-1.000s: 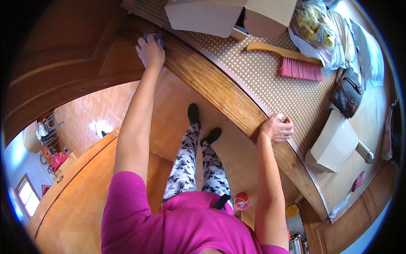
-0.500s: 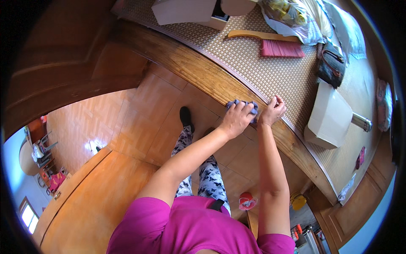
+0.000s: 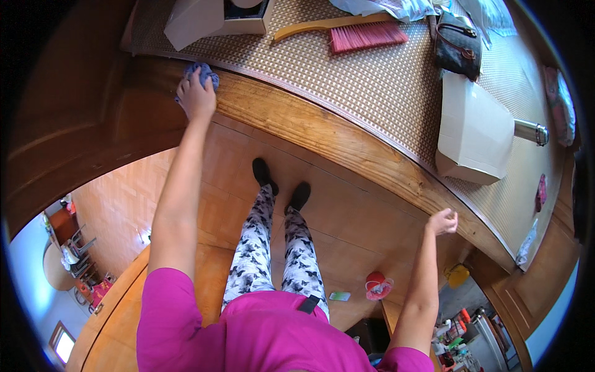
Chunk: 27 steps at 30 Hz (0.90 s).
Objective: The person wipes the wooden frame and headboard of a bed with a cloth. They move a cardboard box and a pink brush aside to reach the frame, then continue wiping the headboard and the side of the bed.
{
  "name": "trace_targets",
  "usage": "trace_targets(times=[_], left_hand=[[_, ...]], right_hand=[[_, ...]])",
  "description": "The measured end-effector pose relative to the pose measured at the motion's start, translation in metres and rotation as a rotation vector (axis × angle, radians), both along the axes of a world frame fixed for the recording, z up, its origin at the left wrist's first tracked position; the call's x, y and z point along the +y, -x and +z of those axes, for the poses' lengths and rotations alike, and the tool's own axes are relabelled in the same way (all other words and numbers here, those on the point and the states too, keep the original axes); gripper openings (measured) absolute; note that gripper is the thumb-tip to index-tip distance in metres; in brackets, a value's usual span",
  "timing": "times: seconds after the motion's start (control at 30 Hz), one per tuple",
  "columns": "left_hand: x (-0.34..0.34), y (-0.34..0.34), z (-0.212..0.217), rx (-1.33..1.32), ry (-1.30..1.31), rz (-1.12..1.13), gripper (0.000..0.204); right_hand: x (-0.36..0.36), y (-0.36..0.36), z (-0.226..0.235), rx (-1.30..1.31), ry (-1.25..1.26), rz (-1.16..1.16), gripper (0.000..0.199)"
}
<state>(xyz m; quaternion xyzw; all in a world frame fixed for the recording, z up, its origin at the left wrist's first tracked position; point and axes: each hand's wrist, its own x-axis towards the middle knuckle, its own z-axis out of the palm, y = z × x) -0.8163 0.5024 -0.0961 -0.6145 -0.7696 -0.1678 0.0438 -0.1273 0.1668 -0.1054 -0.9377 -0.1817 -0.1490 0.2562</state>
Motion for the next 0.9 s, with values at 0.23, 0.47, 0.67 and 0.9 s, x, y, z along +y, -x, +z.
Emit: trace_targets(times=[0.23,0.47,0.67,0.9], left_hand=[[-0.071,-0.152,0.015,-0.071,0.038,-0.232,0.041],[-0.205,-0.382,0.042,-0.246,0.101,-0.810,0.027],[-0.191,-0.364,0.043,-0.257,0.096,-0.964,0.032],[-0.089,-0.201,0.047,-0.119,-0.018,-0.636,0.040]], right_hand=[[0.066,0.010,-0.016,0.186,0.034,-0.443,0.062],[0.094,0.036,-0.021,-0.057,0.166,-0.531,0.062],[0.098,0.024,-0.033,-0.072,0.175,-0.511,0.063],[0.082,0.019,-0.024,-0.049,0.231,-0.541,0.065]])
